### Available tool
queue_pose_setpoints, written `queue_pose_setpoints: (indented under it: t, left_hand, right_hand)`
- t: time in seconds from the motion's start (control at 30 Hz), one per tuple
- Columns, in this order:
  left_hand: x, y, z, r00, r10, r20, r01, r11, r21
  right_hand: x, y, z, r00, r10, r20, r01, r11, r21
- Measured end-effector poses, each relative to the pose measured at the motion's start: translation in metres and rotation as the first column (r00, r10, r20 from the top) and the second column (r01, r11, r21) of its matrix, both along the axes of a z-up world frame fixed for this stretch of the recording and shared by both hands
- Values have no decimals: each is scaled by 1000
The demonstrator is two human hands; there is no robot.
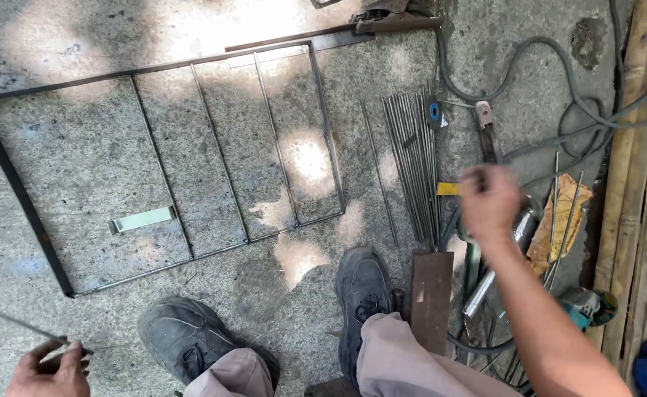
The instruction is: Welding metal rods into a rectangular frame using a spacer for alignment to create a grid
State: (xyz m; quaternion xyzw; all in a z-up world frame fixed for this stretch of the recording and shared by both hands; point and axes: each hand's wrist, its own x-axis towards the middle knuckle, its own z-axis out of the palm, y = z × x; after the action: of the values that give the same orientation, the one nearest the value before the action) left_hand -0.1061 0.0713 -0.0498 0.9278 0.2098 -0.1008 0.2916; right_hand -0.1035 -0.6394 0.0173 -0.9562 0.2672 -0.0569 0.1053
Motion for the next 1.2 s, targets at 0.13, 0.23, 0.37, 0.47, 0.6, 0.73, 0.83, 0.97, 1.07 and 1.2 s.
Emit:
queue_pose_setpoints:
  t: [0.13,0.23,0.37,0.47,0.6,0.73,0.83,0.97,1.07,1.2]
  left_hand:
    - [-42,79,-100,981,190,41,-184,976,-119]
    - [-53,94,-111,972,221,-74,-231,956,-182]
    - [-41,75,-89,966,252,-54,-257,952,-163]
    - [-33,71,-69,974,205,-98,-214,972,-92]
    - [-24,54,-28,997,82,-7,-80,986,148]
    - [12,44,-27,984,180,-4,-175,958,228]
    - [34,48,-14,979,199,49,-205,947,246]
    - [86,3,25,963,203,180,-200,979,-36]
    - [126,-30,51,971,193,144,-158,962,-224]
    - [146,-30,46,995,99,17,-90,956,-279]
  right_hand:
    - [18,63,-20,783,-7,-622,110,986,127]
    - [13,59,-50,834,3,-551,31,998,54]
    - [24,62,-34,789,8,-615,0,1000,14]
    - [17,44,-35,768,-12,-641,108,988,111]
    - [25,42,12,797,16,-603,261,892,369]
    - [66,62,80,855,117,-505,308,668,677]
    - [118,131,113,840,356,-410,241,431,870]
    - [168,287,151,653,470,-594,119,711,693]
    - [181,384,109,674,597,-435,-11,597,802]
    - [186,475,11,857,450,-252,166,222,961]
